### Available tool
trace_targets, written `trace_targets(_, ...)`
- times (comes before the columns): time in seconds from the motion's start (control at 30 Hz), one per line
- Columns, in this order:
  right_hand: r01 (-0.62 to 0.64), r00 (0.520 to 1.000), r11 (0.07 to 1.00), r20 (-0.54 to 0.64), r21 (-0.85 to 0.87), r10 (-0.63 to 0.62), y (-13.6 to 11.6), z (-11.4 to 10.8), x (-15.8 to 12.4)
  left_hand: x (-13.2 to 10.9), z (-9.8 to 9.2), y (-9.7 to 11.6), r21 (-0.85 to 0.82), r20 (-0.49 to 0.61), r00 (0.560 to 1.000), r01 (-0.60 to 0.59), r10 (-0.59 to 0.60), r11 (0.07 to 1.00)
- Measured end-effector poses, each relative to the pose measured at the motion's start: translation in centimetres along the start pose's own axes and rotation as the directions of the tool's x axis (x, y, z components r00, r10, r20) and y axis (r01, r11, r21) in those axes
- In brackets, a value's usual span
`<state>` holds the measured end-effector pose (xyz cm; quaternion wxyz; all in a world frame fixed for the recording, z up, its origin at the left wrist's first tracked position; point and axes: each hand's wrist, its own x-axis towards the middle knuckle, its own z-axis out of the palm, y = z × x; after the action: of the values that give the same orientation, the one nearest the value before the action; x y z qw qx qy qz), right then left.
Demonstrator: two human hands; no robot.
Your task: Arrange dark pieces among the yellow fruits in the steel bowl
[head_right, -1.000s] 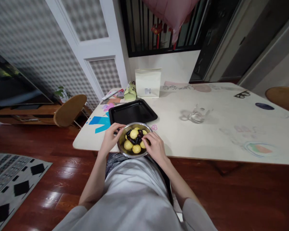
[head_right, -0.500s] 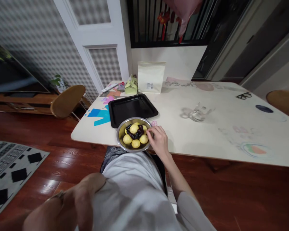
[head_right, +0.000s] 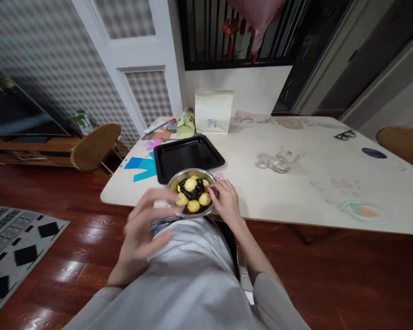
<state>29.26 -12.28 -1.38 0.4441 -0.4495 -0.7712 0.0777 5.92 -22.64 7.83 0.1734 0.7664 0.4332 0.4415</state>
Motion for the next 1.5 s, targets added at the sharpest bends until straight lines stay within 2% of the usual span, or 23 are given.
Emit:
trace_targets(0.07, 0.009, 1.0, 1.0, 0.026, -0.013, -0.009, 0.2, 0.2, -0.1, 2.6, 1.5, -2.7, 0.068, 0.097, 0.995, -0.046, 0.04, 0.997)
trace_targets(0.13, 0.019, 0.998, 0.999, 0.061, -0.026, -0.018, 0.2, 0.5, -0.3, 4.0, 2.9, -5.4, 0.211, 0.129, 0.991, -0.013, -0.015, 0.977)
trace_targets(0.23, 0.019, 0.993, 0.999, 0.114, -0.041, -0.014, 0.1, 1.0, -0.5, 4.4, 4.8, -8.8, 0.362, 0.162, 0.976, 0.079, -0.146, 0.929)
trace_targets(0.33, 0.003, 0.991, 0.999, 0.136, -0.051, 0.004, -0.1, 1.3, -0.6, 4.0, 5.8, -10.4, 0.404, 0.207, 0.962, 0.083, -0.18, 0.911)
trace_targets(0.53, -0.032, 0.985, 0.994, 0.168, -0.101, 0.048, 0.3, 2.3, -0.2, 3.8, 6.2, -10.7, 0.408, 0.198, 0.967, 0.069, -0.162, 0.91)
trace_targets(0.77, -0.097, 0.96, 0.987, 0.251, -0.128, 0.126, 0.4, 2.7, 1.0, 3.4, 6.6, -11.1, 0.379, 0.145, 0.969, 0.131, -0.198, 0.916)
trace_targets(0.97, -0.205, 0.939, 0.978, 0.273, -0.044, 0.209, 0.0, 2.4, 1.6, 3.5, 6.8, -11.1, 0.19, 0.127, 0.971, 0.178, -0.204, 0.966)
trace_targets(1.17, -0.192, 0.957, 0.981, 0.224, 0.001, 0.187, 0.2, 2.8, 1.3, 3.4, 7.0, -11.5, 0.074, 0.049, 0.981, 0.183, -0.187, 0.98)
trace_targets(1.3, -0.151, 0.973, 0.987, 0.171, -0.049, 0.158, 0.3, 3.3, 0.9, 3.5, 6.9, -11.5, 0.047, 0.027, 0.987, 0.158, -0.16, 0.986)
trace_targets(1.5, -0.077, 0.979, 0.997, 0.188, -0.009, 0.077, -0.1, 3.3, 0.8, 3.2, 6.8, -10.7, 0.017, -0.023, 0.986, 0.163, -0.163, 0.986)
